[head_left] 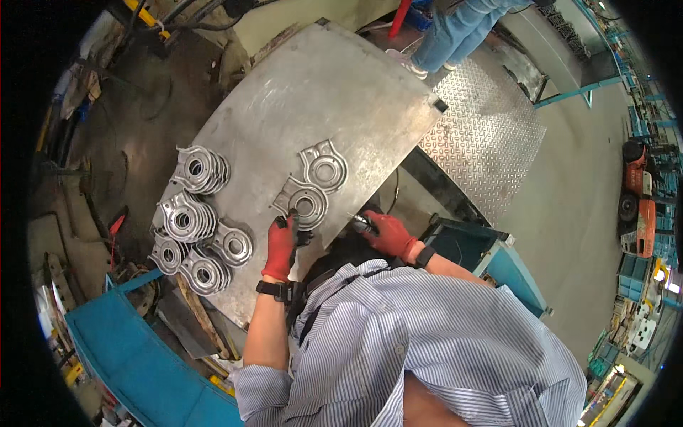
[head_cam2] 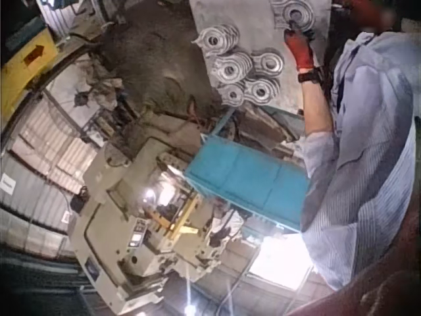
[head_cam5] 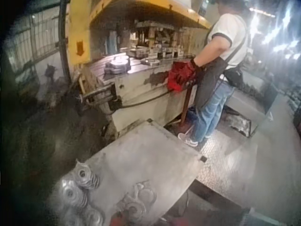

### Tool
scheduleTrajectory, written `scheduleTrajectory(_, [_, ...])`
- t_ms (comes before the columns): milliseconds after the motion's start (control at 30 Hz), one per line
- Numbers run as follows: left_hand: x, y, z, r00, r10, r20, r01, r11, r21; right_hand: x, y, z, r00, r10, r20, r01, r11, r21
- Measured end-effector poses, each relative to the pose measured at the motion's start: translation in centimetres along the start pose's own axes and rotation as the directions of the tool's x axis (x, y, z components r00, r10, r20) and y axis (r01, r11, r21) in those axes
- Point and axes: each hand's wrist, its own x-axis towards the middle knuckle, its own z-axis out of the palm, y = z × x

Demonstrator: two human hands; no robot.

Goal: Inspecting metal bearing housings on a work table and cleaning them with an air nozzle tool.

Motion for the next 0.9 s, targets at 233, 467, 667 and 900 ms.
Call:
scheduleTrajectory(233, [2.8, -9.4, -3.5, 0.987, 0.065, 0.15, -0.109, 0.947, 0.302, -0.8, -1.0, 3.7, 0.995, -0.103, -0.017, 0.102, 0.993, -0.052])
scheduleTrajectory(467, [1.4, -5.0, 0.5, 0.987, 0.113, -0.112, -0.006, 0.727, 0.686, -0.3, -1.2, 4.6, 1.0, -0.002, 0.019, 0.004, 0.995, -0.103])
scheduleTrajectory(667, [0.8, -4.7, 1.5, 0.945, 0.281, -0.167, -0.033, 0.591, 0.806, -0.1, -0.3, 5.9, 0.997, -0.033, -0.073, 0.024, 0.992, -0.128])
scheduleTrajectory(900, [0.5, -4.4, 1.8, 0.943, 0.286, -0.171, -0.041, 0.609, 0.792, -0.4, -1.0, 5.7, 0.999, -0.019, -0.03, 0.016, 0.997, -0.078])
